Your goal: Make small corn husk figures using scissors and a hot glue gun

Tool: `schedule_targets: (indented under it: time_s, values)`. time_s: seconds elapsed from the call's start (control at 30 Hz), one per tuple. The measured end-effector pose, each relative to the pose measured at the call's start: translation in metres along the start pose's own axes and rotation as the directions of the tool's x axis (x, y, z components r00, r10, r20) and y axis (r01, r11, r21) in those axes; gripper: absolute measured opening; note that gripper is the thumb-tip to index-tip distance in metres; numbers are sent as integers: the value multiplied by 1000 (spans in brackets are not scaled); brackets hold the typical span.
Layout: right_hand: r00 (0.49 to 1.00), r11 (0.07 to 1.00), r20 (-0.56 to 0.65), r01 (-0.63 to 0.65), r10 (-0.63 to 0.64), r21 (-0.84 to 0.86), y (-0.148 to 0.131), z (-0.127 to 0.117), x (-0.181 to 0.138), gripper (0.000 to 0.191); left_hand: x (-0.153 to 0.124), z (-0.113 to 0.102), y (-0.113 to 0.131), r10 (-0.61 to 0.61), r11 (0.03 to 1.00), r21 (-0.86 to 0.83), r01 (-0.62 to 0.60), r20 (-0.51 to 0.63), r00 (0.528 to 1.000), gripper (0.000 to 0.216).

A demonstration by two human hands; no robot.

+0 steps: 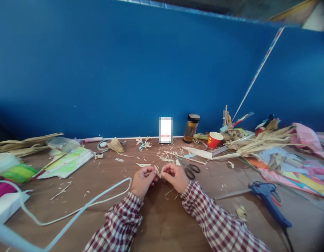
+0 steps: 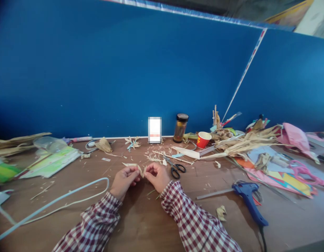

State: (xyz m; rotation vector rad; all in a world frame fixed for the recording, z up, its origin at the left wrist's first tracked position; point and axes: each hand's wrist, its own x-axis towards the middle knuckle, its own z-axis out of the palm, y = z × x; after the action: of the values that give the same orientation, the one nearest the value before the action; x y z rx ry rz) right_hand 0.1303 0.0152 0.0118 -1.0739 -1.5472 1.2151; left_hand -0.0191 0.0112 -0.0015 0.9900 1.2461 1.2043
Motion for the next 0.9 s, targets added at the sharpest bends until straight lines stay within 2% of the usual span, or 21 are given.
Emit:
schedule_targets:
  time_s: [0.3, 0.9]
  values:
    - [996, 993, 28, -91, 89, 72, 5, -1, 1, 14, 0, 1, 1, -16, 1000, 22, 16, 0, 1000, 25]
    - [999, 999, 17, -43, 43, 17, 5, 1, 2, 12, -1, 1, 2, -34, 999, 43, 33, 12, 999, 20]
